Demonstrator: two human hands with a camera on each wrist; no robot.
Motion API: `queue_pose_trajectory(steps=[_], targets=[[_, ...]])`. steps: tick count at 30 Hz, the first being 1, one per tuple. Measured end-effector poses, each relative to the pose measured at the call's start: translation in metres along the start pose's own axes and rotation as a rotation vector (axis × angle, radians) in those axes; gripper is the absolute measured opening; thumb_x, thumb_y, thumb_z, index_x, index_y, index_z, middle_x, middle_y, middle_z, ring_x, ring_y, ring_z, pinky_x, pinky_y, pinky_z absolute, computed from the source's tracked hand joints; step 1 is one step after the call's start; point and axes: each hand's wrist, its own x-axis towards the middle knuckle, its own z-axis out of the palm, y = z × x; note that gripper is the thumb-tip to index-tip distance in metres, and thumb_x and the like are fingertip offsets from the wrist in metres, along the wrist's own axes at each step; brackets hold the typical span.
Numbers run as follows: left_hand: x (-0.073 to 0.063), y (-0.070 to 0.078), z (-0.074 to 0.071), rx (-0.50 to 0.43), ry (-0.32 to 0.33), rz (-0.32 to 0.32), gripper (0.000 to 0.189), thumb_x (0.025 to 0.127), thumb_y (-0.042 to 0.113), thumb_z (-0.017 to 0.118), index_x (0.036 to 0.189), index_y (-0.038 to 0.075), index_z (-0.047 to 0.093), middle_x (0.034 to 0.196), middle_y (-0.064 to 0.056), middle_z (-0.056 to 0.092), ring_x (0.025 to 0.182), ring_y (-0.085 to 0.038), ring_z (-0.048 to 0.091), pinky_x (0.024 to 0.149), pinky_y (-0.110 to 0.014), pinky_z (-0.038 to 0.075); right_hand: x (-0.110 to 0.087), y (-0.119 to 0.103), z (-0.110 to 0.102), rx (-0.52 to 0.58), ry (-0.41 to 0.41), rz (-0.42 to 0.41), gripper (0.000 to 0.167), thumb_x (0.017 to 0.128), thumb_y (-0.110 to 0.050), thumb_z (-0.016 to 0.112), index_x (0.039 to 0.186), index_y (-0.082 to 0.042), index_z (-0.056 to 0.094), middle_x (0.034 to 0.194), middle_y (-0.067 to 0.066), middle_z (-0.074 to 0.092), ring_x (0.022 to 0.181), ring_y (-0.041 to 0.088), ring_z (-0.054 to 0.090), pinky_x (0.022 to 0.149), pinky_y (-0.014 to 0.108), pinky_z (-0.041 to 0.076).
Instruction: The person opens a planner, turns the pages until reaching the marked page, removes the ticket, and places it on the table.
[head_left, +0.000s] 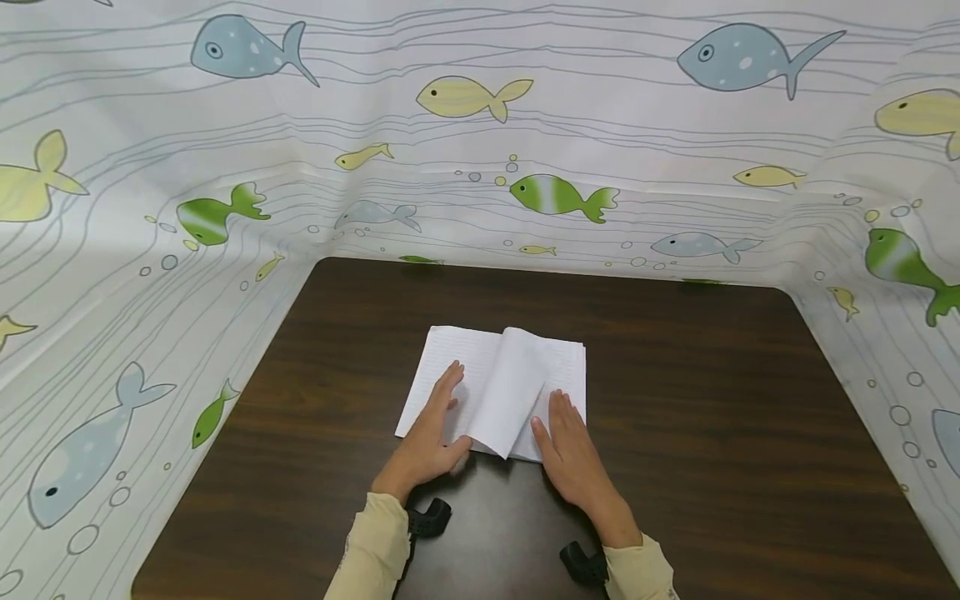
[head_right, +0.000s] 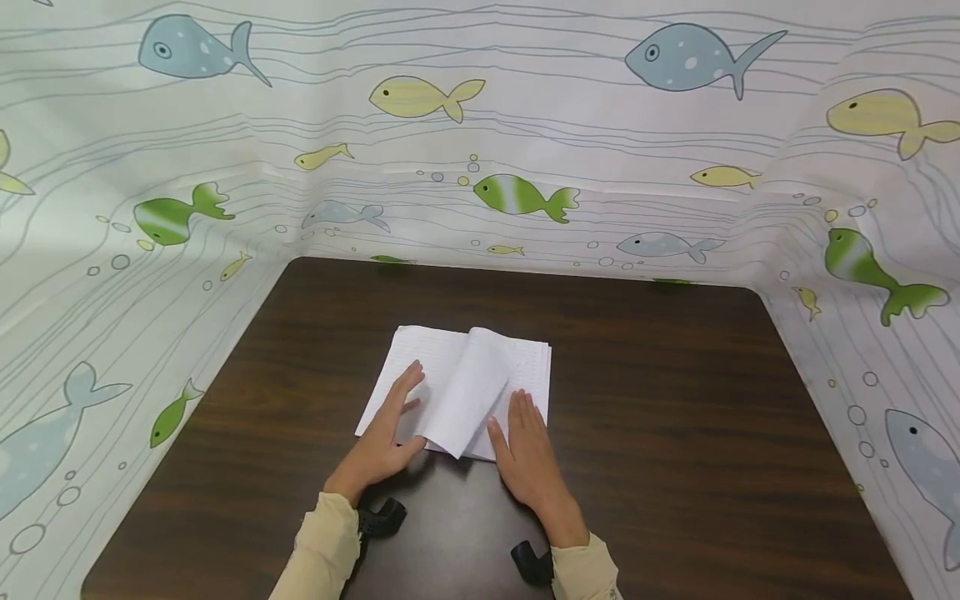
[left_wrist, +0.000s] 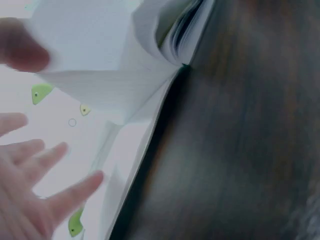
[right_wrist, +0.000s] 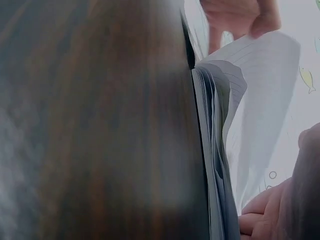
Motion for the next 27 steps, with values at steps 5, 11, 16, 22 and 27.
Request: queue_pose_trajectory(steps=[5, 11, 16, 22, 27], targets=[[0.002, -0.002, 0.002, 0.046, 0.225, 0.081, 0.091, 0.078, -0.010, 0.058, 0.162, 0.002, 0.024, 0.166, -0.019, 0.028, 0.146, -0.037, 0.039, 0.117, -0.047, 0.039, 0.000, -0.001, -0.001, -0.010, -0.007, 0.003, 0.072, 0.112, -0.039, 0.040, 0.158, 0.013, 0.021, 0.167, 0.027, 0.018, 0.157, 0.040, 0.014, 0.125, 0.057, 0.012], [0.006, -0.006, 0.004, 0.405, 0.423, 0.026, 0.072, 0.080, -0.022, 0.061, 0.148, -0.002, 0.050, 0.156, -0.027, 0.042, 0.146, -0.040, 0.039, 0.124, -0.049, 0.026, -0.001, -0.001, -0.001, -0.056, -0.013, -0.023, 0.074, 0.110, -0.038, 0.047, 0.156, 0.015, 0.022, 0.166, 0.029, 0.020, 0.156, 0.042, 0.015, 0.125, 0.058, 0.013], [0.005, -0.008, 0.009, 0.601, 0.366, 0.010, 0.062, 0.071, -0.025, 0.072, 0.127, 0.000, 0.068, 0.146, -0.026, 0.055, 0.142, -0.043, 0.046, 0.115, -0.067, 0.030, -0.002, -0.001, -0.002, -0.112, -0.008, -0.069, 0.075, 0.107, -0.033, 0.055, 0.154, 0.018, 0.026, 0.164, 0.033, 0.023, 0.155, 0.046, 0.018, 0.124, 0.060, 0.016], [0.004, -0.002, 0.027, 0.404, -0.048, 0.020, 0.050, 0.102, 0.017, 0.066, 0.148, 0.002, 0.055, 0.156, -0.015, 0.050, 0.147, -0.032, 0.043, 0.120, -0.049, 0.033, -0.003, -0.003, -0.008, -0.210, 0.019, -0.071, 0.069, 0.105, -0.029, 0.060, 0.148, 0.020, 0.037, 0.157, 0.036, 0.035, 0.150, 0.048, 0.030, 0.121, 0.060, 0.024], [0.003, 0.008, 0.039, 0.514, -0.281, -0.023, 0.064, 0.104, 0.043, 0.061, 0.157, 0.011, 0.046, 0.164, -0.008, 0.038, 0.154, -0.025, 0.031, 0.124, -0.045, 0.026, -0.003, -0.004, -0.017, -0.268, 0.096, -0.070, 0.060, 0.103, -0.025, 0.063, 0.140, 0.020, 0.050, 0.149, 0.038, 0.046, 0.143, 0.048, 0.042, 0.119, 0.061, 0.029]])
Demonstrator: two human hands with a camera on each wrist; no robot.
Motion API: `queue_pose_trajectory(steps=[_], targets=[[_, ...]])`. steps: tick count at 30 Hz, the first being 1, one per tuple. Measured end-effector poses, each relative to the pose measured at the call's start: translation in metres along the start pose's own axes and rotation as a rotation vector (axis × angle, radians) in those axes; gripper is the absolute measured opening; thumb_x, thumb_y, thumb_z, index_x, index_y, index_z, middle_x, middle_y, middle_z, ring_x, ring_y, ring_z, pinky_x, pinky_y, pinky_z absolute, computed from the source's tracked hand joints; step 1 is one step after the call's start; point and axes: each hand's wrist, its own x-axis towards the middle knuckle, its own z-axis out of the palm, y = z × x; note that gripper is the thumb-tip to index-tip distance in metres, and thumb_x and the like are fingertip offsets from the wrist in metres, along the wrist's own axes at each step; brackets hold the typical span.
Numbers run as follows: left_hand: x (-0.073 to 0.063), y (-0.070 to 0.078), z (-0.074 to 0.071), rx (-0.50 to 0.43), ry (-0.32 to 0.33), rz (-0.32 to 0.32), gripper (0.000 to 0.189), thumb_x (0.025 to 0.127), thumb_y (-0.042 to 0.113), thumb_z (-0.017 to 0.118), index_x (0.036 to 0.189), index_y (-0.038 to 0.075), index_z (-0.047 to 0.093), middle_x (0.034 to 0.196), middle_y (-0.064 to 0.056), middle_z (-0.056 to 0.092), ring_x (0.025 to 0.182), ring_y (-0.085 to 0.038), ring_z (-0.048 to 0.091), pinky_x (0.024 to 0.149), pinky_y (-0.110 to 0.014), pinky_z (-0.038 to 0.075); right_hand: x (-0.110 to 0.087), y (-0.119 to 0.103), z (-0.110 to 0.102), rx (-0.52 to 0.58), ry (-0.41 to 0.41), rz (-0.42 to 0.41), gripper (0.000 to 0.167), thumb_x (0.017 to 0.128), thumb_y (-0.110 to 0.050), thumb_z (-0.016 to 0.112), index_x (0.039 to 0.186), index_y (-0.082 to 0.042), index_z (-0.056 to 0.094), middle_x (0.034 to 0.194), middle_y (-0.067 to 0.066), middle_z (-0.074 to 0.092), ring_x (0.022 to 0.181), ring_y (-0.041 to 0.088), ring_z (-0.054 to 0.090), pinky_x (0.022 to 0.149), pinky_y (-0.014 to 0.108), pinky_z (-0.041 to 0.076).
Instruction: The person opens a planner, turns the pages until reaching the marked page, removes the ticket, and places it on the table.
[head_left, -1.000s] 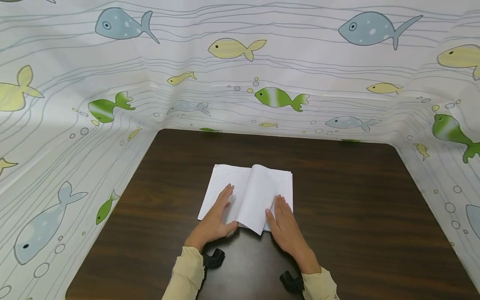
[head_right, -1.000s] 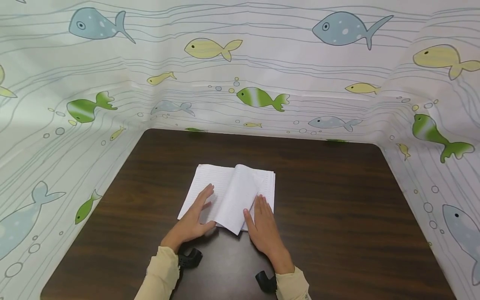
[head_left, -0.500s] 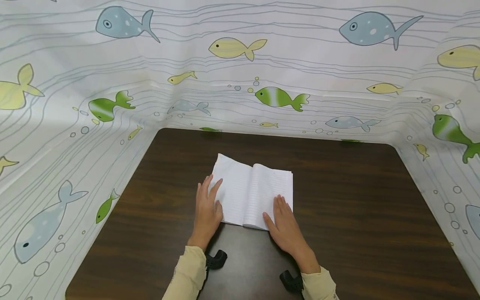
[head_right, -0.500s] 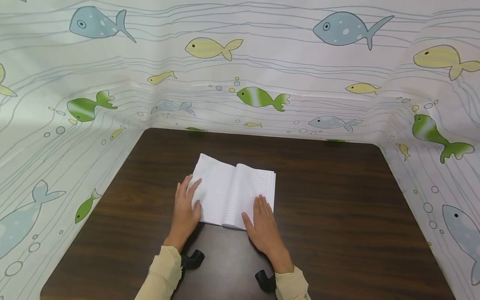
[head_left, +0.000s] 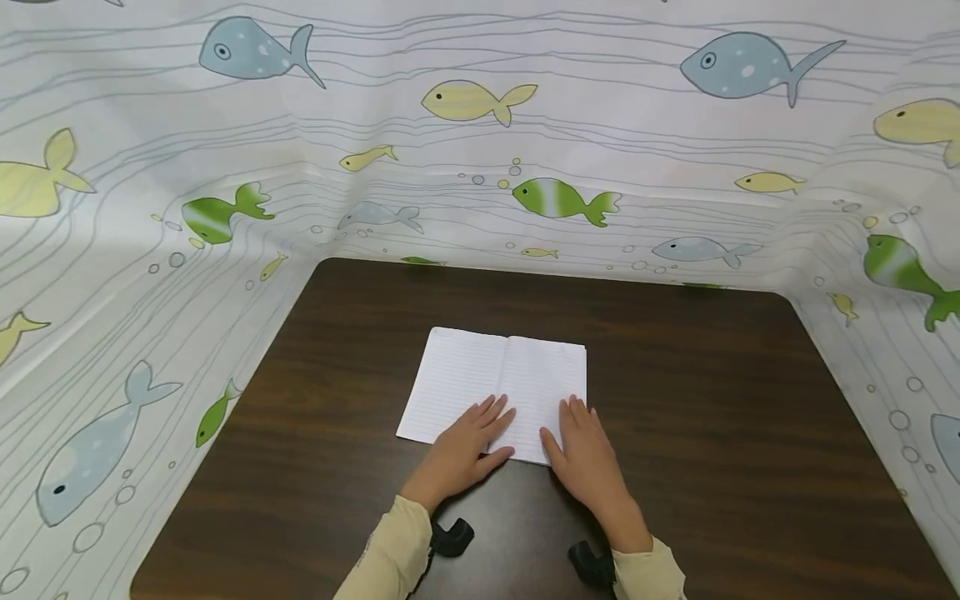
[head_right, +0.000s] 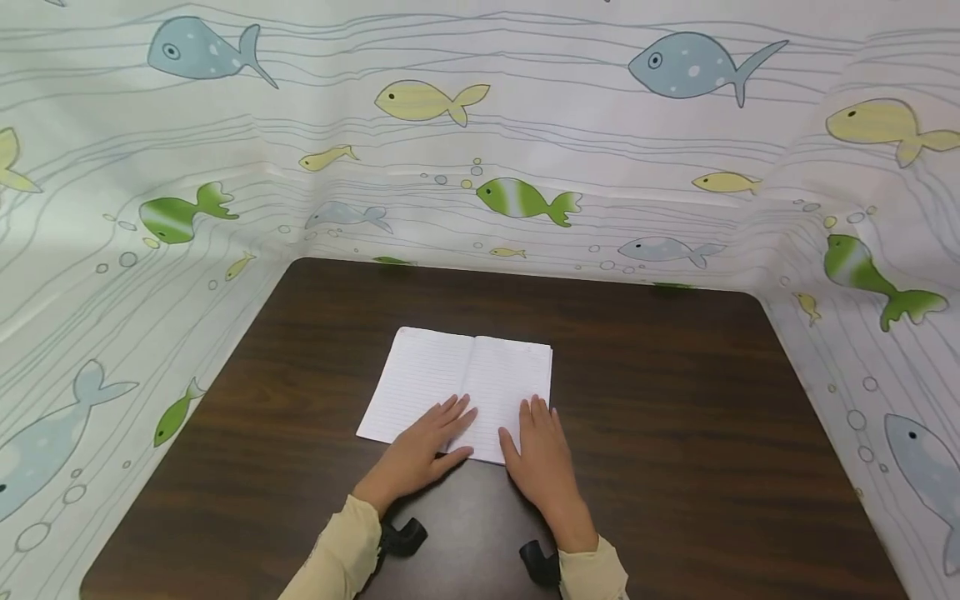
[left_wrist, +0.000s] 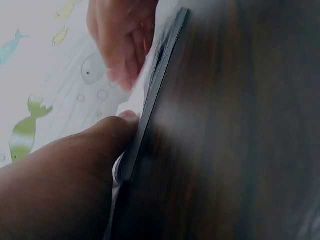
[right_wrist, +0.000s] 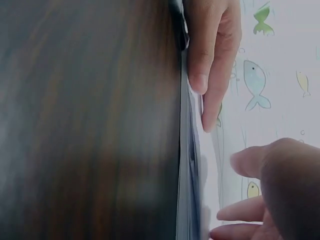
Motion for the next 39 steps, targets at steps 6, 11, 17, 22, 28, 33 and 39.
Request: queue_pose_trajectory(steps=[6, 11, 17, 22, 28, 33, 39], targets=[[0.000, 0.008, 0.000, -0.001, -0.027, -0.043, 0.075, 0.099, 0.050, 0.066, 0.159, 0.012, 0.043, 0.166, -0.010, 0.033, 0.155, -0.027, 0.027, 0.123, -0.045, 0.029, 0.002, 0.002, -0.001, 0.007, 0.034, -0.022, 0.056, 0.102, -0.024, 0.064, 0.138, 0.018, 0.054, 0.148, 0.038, 0.046, 0.142, 0.050, 0.042, 0.117, 0.061, 0.032], [0.002, 0.015, 0.004, -0.034, -0.028, -0.090, 0.075, 0.098, 0.051, 0.066, 0.159, 0.014, 0.043, 0.168, -0.008, 0.031, 0.155, -0.025, 0.028, 0.121, -0.046, 0.033, 0.003, 0.002, 0.002, 0.017, 0.007, -0.009, 0.057, 0.102, -0.026, 0.065, 0.139, 0.016, 0.054, 0.150, 0.037, 0.044, 0.143, 0.050, 0.040, 0.115, 0.062, 0.035], [0.003, 0.023, 0.011, -0.060, 0.003, -0.091, 0.072, 0.100, 0.049, 0.064, 0.158, 0.011, 0.044, 0.167, -0.010, 0.032, 0.154, -0.025, 0.030, 0.119, -0.046, 0.036, 0.006, 0.002, 0.006, 0.005, 0.000, -0.021, 0.055, 0.103, -0.024, 0.065, 0.139, 0.016, 0.054, 0.149, 0.039, 0.045, 0.142, 0.052, 0.040, 0.116, 0.063, 0.034], [0.001, 0.023, 0.009, -0.094, 0.036, -0.092, 0.077, 0.097, 0.045, 0.070, 0.157, 0.006, 0.043, 0.166, -0.012, 0.033, 0.153, -0.027, 0.033, 0.118, -0.046, 0.038, 0.008, 0.002, 0.009, 0.025, -0.004, -0.029, 0.053, 0.103, -0.021, 0.064, 0.139, 0.017, 0.054, 0.149, 0.040, 0.044, 0.143, 0.052, 0.039, 0.118, 0.062, 0.030], [0.000, 0.016, 0.002, -0.217, 0.023, -0.149, 0.099, 0.090, 0.045, 0.080, 0.164, 0.005, 0.026, 0.170, -0.011, 0.025, 0.153, -0.025, 0.032, 0.119, -0.043, 0.036, 0.010, -0.004, 0.012, 0.131, -0.008, -0.009, 0.055, 0.103, -0.021, 0.063, 0.143, 0.015, 0.051, 0.152, 0.042, 0.037, 0.145, 0.055, 0.033, 0.116, 0.067, 0.028], [0.000, 0.011, -0.002, -0.294, 0.013, -0.167, 0.104, 0.089, 0.042, 0.082, 0.165, 0.005, 0.021, 0.169, -0.011, 0.025, 0.153, -0.024, 0.031, 0.119, -0.043, 0.036, 0.011, -0.012, 0.016, 0.195, -0.016, 0.006, 0.057, 0.105, -0.027, 0.060, 0.147, 0.011, 0.049, 0.156, 0.040, 0.032, 0.145, 0.056, 0.032, 0.112, 0.068, 0.034], [0.000, 0.005, -0.002, -0.321, 0.023, -0.164, 0.099, 0.089, 0.042, 0.082, 0.163, 0.003, 0.028, 0.165, -0.015, 0.035, 0.149, -0.029, 0.040, 0.117, -0.045, 0.039, 0.011, -0.017, 0.021, 0.241, -0.049, 0.007, 0.060, 0.108, -0.034, 0.055, 0.151, 0.007, 0.046, 0.159, 0.036, 0.031, 0.147, 0.050, 0.033, 0.113, 0.064, 0.036]])
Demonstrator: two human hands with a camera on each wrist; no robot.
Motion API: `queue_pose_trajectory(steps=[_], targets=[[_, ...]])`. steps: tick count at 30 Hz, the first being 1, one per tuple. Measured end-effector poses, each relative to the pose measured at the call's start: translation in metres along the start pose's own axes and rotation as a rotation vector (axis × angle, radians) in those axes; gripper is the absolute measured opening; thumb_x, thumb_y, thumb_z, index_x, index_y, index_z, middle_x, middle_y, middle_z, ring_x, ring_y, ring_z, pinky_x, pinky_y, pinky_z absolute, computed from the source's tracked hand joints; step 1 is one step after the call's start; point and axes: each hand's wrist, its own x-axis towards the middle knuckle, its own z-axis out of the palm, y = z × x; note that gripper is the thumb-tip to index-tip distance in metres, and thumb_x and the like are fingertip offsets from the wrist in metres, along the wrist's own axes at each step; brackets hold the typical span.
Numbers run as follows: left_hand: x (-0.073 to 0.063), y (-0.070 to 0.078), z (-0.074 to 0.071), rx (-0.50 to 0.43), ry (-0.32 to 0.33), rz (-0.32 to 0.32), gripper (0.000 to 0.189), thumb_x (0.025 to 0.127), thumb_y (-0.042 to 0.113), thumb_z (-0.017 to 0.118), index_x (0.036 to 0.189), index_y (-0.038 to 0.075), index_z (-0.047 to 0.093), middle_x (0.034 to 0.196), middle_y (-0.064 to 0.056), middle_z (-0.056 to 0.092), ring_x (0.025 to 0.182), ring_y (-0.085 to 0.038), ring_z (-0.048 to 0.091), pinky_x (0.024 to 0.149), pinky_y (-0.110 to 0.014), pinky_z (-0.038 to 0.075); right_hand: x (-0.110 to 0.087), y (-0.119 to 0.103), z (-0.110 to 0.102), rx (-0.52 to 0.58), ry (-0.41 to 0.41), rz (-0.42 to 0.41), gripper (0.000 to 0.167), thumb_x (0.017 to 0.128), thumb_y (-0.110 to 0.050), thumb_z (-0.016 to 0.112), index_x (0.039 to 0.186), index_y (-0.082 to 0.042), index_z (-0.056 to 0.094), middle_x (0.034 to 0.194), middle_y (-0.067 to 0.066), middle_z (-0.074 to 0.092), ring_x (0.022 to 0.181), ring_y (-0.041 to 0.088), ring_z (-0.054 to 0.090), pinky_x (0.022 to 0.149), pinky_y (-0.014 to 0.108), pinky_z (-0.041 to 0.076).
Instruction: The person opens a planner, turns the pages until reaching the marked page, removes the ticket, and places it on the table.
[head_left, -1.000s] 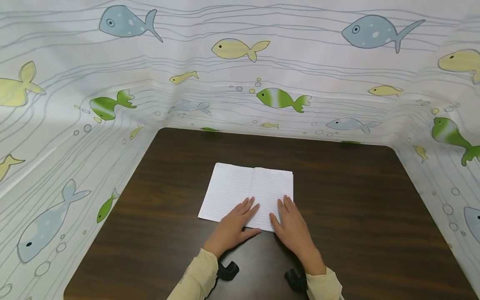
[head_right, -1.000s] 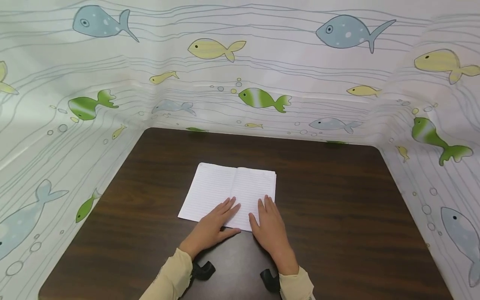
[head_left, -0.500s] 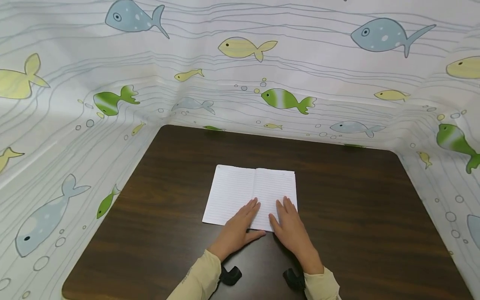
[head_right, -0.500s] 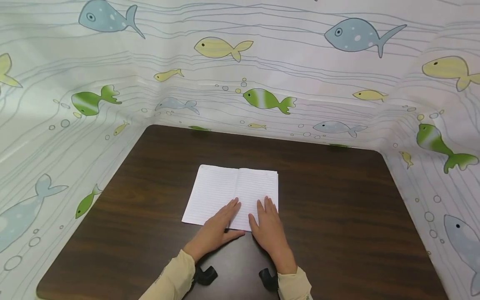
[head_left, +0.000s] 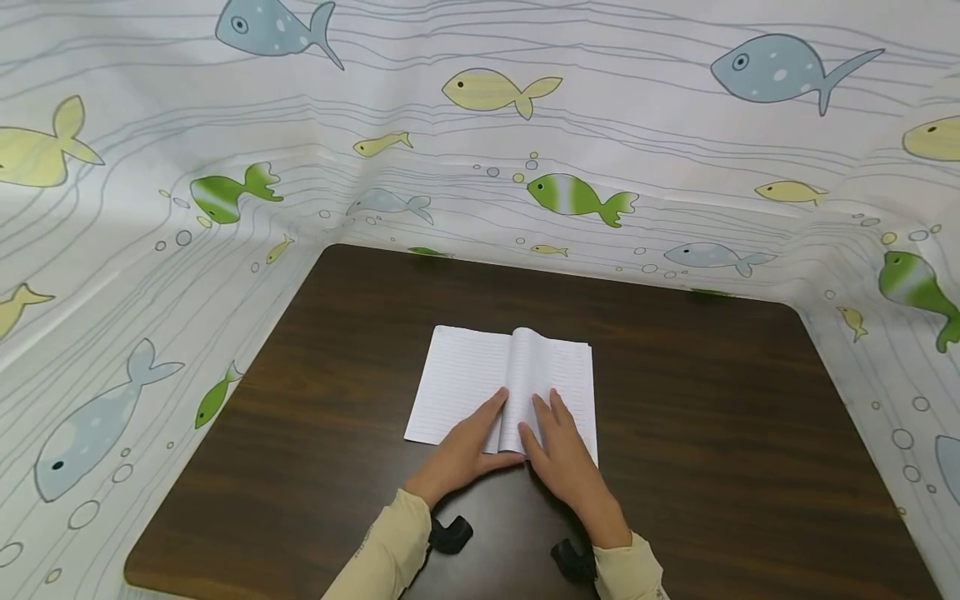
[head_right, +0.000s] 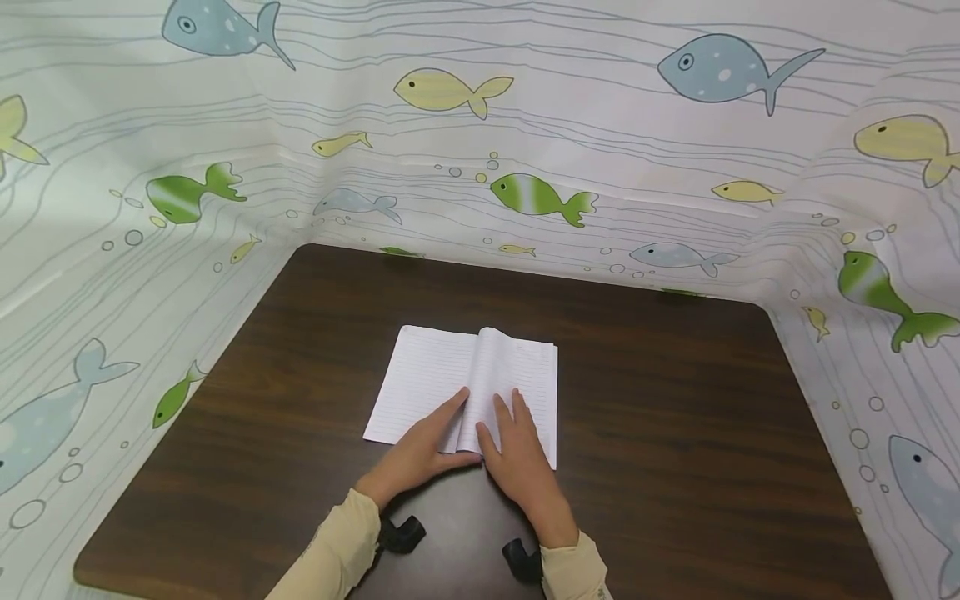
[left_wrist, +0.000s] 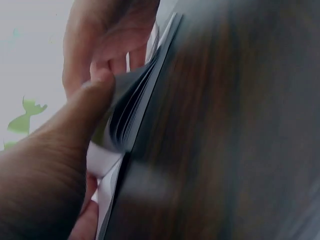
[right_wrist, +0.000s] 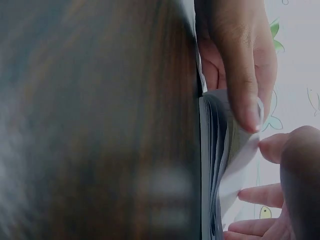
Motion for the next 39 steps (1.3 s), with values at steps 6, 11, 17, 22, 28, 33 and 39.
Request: queue_pose_trajectory(steps=[6, 11, 17, 22, 28, 33, 39], targets=[[-0.001, -0.009, -0.007, 0.001, 0.013, 0.039, 0.090, 0.088, 0.038, 0.084, 0.158, 0.004, 0.039, 0.157, -0.015, 0.048, 0.141, -0.030, 0.050, 0.113, -0.047, 0.044, -0.004, 0.002, 0.000, 0.052, 0.003, 0.010, 0.058, 0.109, -0.036, 0.052, 0.151, 0.002, 0.048, 0.161, 0.031, 0.032, 0.149, 0.048, 0.033, 0.114, 0.065, 0.034], [-0.002, -0.015, -0.014, 0.022, 0.052, 0.109, 0.087, 0.083, 0.034, 0.089, 0.152, 0.002, 0.047, 0.149, -0.014, 0.056, 0.135, -0.030, 0.056, 0.111, -0.046, 0.046, -0.007, 0.005, 0.001, 0.084, 0.044, 0.021, 0.052, 0.108, -0.033, 0.054, 0.148, 0.001, 0.054, 0.161, 0.029, 0.035, 0.149, 0.047, 0.032, 0.117, 0.064, 0.031], [-0.003, -0.019, -0.018, 0.059, 0.082, 0.138, 0.082, 0.082, 0.029, 0.091, 0.148, 0.000, 0.051, 0.144, -0.014, 0.060, 0.130, -0.029, 0.060, 0.107, -0.046, 0.049, -0.010, 0.008, -0.002, 0.113, 0.083, 0.062, 0.049, 0.109, -0.032, 0.052, 0.145, 0.002, 0.057, 0.161, 0.032, 0.033, 0.150, 0.049, 0.028, 0.117, 0.066, 0.028], [-0.003, -0.016, -0.020, 0.037, 0.082, 0.129, 0.079, 0.083, 0.024, 0.090, 0.148, 0.000, 0.052, 0.142, -0.014, 0.061, 0.129, -0.029, 0.060, 0.107, -0.046, 0.049, -0.012, 0.012, -0.005, 0.122, 0.096, 0.089, 0.051, 0.109, -0.031, 0.052, 0.147, 0.003, 0.054, 0.162, 0.032, 0.030, 0.151, 0.049, 0.028, 0.117, 0.067, 0.029], [-0.005, -0.016, -0.026, -0.078, 0.067, 0.124, 0.077, 0.084, 0.002, 0.079, 0.152, 0.000, 0.044, 0.149, -0.016, 0.054, 0.134, -0.031, 0.057, 0.111, -0.047, 0.045, -0.011, 0.014, -0.008, 0.150, 0.061, 0.122, 0.060, 0.112, -0.038, 0.041, 0.158, 0.002, 0.038, 0.166, 0.029, 0.021, 0.154, 0.046, 0.021, 0.119, 0.066, 0.024], [-0.009, -0.020, -0.034, -0.199, 0.131, 0.083, 0.071, 0.091, -0.007, 0.063, 0.157, -0.001, 0.037, 0.155, -0.020, 0.047, 0.134, -0.037, 0.056, 0.109, -0.053, 0.046, -0.009, 0.011, -0.011, 0.157, -0.003, 0.189, 0.070, 0.112, -0.048, 0.036, 0.165, -0.004, 0.022, 0.170, 0.025, 0.013, 0.157, 0.041, 0.013, 0.122, 0.064, 0.019], [-0.007, -0.024, -0.036, -0.096, 0.361, 0.007, 0.052, 0.106, 0.003, 0.047, 0.156, -0.009, 0.035, 0.151, -0.029, 0.049, 0.138, -0.038, 0.050, 0.112, -0.057, 0.041, -0.010, 0.009, -0.012, 0.129, -0.026, 0.201, 0.073, 0.111, -0.049, 0.038, 0.164, -0.002, 0.022, 0.170, 0.025, 0.011, 0.157, 0.043, 0.011, 0.122, 0.064, 0.018]])
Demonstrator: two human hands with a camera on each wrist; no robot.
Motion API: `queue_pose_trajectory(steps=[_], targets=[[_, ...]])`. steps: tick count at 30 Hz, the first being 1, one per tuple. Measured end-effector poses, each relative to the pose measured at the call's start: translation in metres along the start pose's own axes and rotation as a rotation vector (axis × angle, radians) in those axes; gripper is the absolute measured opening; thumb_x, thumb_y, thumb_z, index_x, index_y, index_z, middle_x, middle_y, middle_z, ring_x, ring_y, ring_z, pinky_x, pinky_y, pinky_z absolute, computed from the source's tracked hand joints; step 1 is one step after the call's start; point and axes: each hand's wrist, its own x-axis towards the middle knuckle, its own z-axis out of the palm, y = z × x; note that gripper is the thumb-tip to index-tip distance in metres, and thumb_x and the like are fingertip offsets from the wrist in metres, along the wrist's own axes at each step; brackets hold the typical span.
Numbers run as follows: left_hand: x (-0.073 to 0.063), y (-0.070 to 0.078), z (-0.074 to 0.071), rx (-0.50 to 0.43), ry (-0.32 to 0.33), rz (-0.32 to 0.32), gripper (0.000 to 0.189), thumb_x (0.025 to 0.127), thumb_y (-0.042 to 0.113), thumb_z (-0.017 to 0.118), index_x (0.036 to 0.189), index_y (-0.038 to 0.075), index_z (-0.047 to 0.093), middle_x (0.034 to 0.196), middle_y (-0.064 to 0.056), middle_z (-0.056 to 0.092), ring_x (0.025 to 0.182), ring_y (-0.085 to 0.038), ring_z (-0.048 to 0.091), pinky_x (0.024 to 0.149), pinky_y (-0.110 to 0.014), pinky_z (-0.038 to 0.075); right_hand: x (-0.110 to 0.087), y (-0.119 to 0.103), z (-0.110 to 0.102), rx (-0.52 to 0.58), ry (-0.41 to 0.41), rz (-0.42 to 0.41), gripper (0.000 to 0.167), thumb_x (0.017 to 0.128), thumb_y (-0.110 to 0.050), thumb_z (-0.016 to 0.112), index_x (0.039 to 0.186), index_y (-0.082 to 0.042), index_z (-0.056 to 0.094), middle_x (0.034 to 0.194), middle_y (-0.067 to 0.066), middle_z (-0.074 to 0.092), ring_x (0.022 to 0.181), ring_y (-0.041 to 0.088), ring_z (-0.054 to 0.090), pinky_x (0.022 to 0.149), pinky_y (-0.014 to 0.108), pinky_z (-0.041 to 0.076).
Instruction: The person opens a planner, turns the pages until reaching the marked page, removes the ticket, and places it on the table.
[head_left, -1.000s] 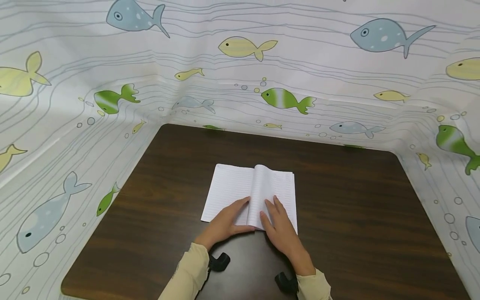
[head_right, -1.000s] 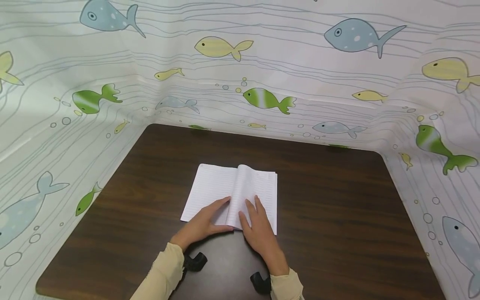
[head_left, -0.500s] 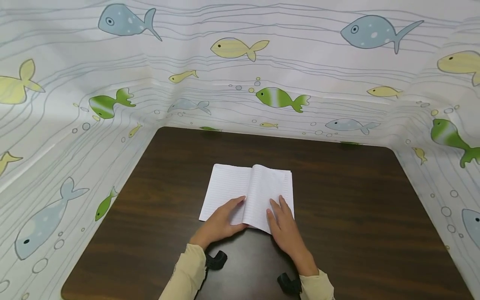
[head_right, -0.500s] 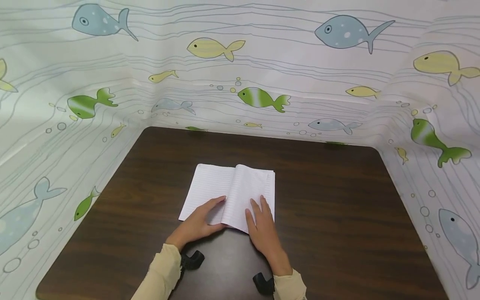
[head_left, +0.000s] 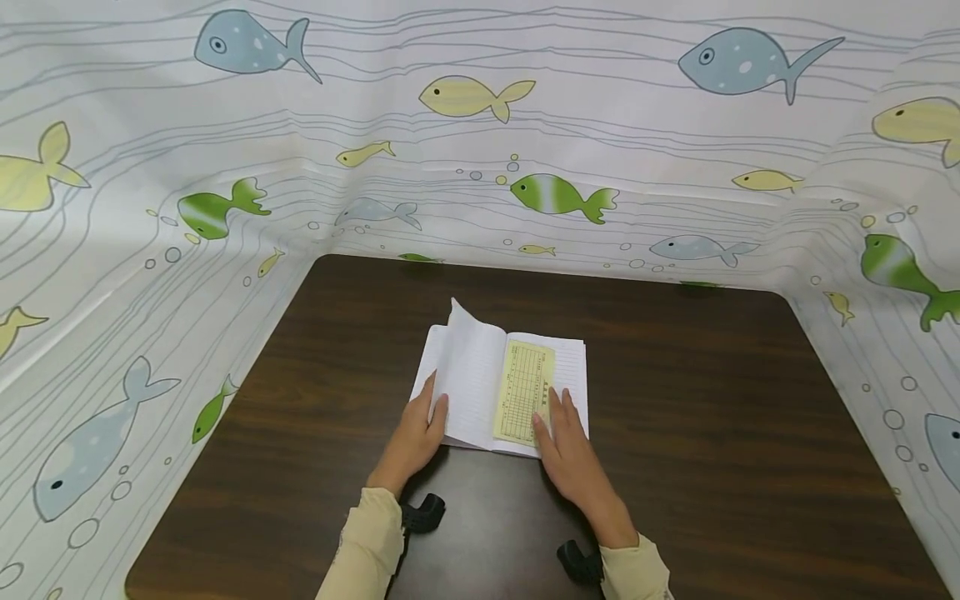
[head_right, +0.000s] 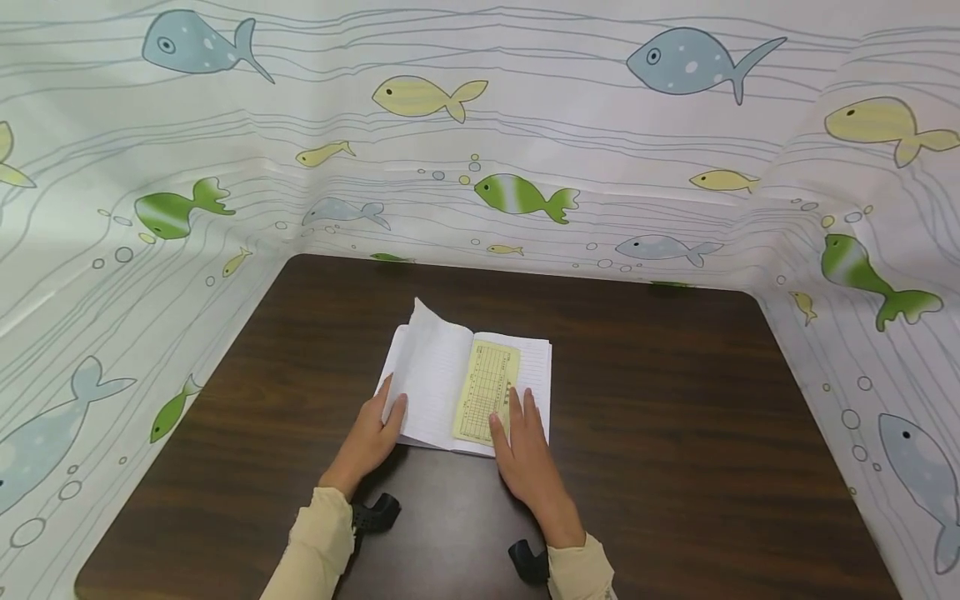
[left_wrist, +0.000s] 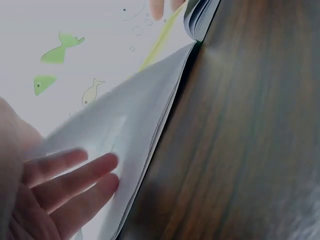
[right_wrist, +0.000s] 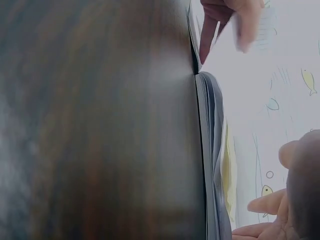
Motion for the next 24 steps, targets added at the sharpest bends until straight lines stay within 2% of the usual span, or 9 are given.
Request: queue_pose_trajectory(steps=[4, 6, 8, 10, 13, 15, 17, 21, 24], targets=[[0.0000, -0.0012, 0.0022, 0.061, 0.038, -0.021, 0.070, 0.095, -0.011, 0.044, 0.161, -0.007, 0.020, 0.158, -0.031, 0.037, 0.142, -0.037, 0.045, 0.113, -0.056, 0.038, -0.0010, 0.0000, 0.0009, -0.017, -0.008, -0.007, 0.073, 0.110, -0.047, 0.041, 0.163, -0.001, 0.023, 0.170, 0.027, 0.010, 0.156, 0.045, 0.011, 0.121, 0.066, 0.018], [-0.0006, -0.0018, 0.0032, 0.083, 0.036, -0.022, 0.076, 0.090, -0.017, 0.042, 0.161, -0.007, 0.018, 0.161, -0.030, 0.033, 0.145, -0.038, 0.041, 0.114, -0.056, 0.036, -0.0009, 0.0005, 0.0013, -0.020, -0.014, -0.009, 0.073, 0.110, -0.046, 0.043, 0.163, -0.001, 0.023, 0.170, 0.026, 0.009, 0.156, 0.045, 0.010, 0.121, 0.066, 0.018], [-0.0009, -0.0027, 0.0040, 0.108, 0.043, -0.021, 0.075, 0.089, -0.020, 0.042, 0.160, -0.009, 0.020, 0.160, -0.032, 0.034, 0.145, -0.041, 0.040, 0.114, -0.057, 0.036, -0.0006, 0.0007, 0.0017, -0.030, -0.019, -0.012, 0.073, 0.110, -0.046, 0.044, 0.164, -0.001, 0.022, 0.170, 0.026, 0.008, 0.156, 0.045, 0.010, 0.121, 0.065, 0.018], [-0.0013, -0.0025, 0.0036, 0.137, 0.098, -0.038, 0.069, 0.093, -0.018, 0.046, 0.158, -0.009, 0.026, 0.153, -0.033, 0.043, 0.140, -0.044, 0.047, 0.110, -0.058, 0.041, -0.0005, 0.0007, 0.0017, -0.037, -0.020, -0.017, 0.073, 0.110, -0.045, 0.045, 0.163, 0.000, 0.023, 0.170, 0.026, 0.008, 0.156, 0.046, 0.010, 0.121, 0.065, 0.018], [-0.0010, -0.0015, 0.0011, 0.123, 0.248, -0.091, 0.057, 0.097, -0.011, 0.058, 0.151, -0.009, 0.043, 0.131, -0.034, 0.063, 0.120, -0.045, 0.064, 0.097, -0.059, 0.052, -0.0003, 0.0004, 0.0016, -0.047, -0.023, -0.021, 0.073, 0.110, -0.042, 0.048, 0.163, 0.001, 0.023, 0.170, 0.027, 0.008, 0.156, 0.046, 0.010, 0.122, 0.065, 0.018], [-0.0002, -0.0003, -0.0014, 0.087, 0.362, -0.125, 0.046, 0.096, -0.004, 0.068, 0.140, -0.009, 0.057, 0.115, -0.031, 0.071, 0.105, -0.043, 0.071, 0.087, -0.058, 0.057, -0.0003, 0.0001, 0.0014, -0.050, -0.022, -0.022, 0.073, 0.109, -0.041, 0.049, 0.162, 0.002, 0.024, 0.170, 0.027, 0.008, 0.156, 0.046, 0.010, 0.122, 0.064, 0.018], [0.0018, -0.0002, -0.0033, 0.059, 0.437, -0.142, 0.032, 0.094, 0.002, 0.074, 0.124, -0.009, 0.070, 0.105, -0.027, 0.075, 0.097, -0.040, 0.074, 0.082, -0.055, 0.059, -0.0002, -0.0002, 0.0012, -0.053, -0.021, -0.023, 0.072, 0.109, -0.040, 0.049, 0.162, 0.003, 0.025, 0.170, 0.027, 0.008, 0.156, 0.046, 0.010, 0.122, 0.064, 0.018], [0.0043, 0.0001, -0.0051, 0.079, 0.497, -0.147, 0.017, 0.092, 0.011, 0.080, 0.096, -0.006, 0.081, 0.089, -0.020, 0.077, 0.080, -0.030, 0.077, 0.068, -0.045, 0.062, 0.0001, -0.0007, 0.0012, -0.059, -0.017, -0.027, 0.071, 0.109, -0.039, 0.050, 0.161, 0.004, 0.026, 0.169, 0.029, 0.008, 0.156, 0.047, 0.010, 0.122, 0.065, 0.018], [0.0040, 0.0008, -0.0060, 0.126, 0.503, -0.155, 0.019, 0.090, 0.016, 0.083, 0.089, -0.002, 0.082, 0.079, -0.015, 0.077, 0.066, -0.024, 0.073, 0.057, -0.037, 0.057, 0.0003, -0.0010, 0.0011, -0.060, -0.013, -0.033, 0.070, 0.109, -0.037, 0.050, 0.160, 0.006, 0.028, 0.169, 0.030, 0.009, 0.155, 0.048, 0.011, 0.122, 0.065, 0.018]])
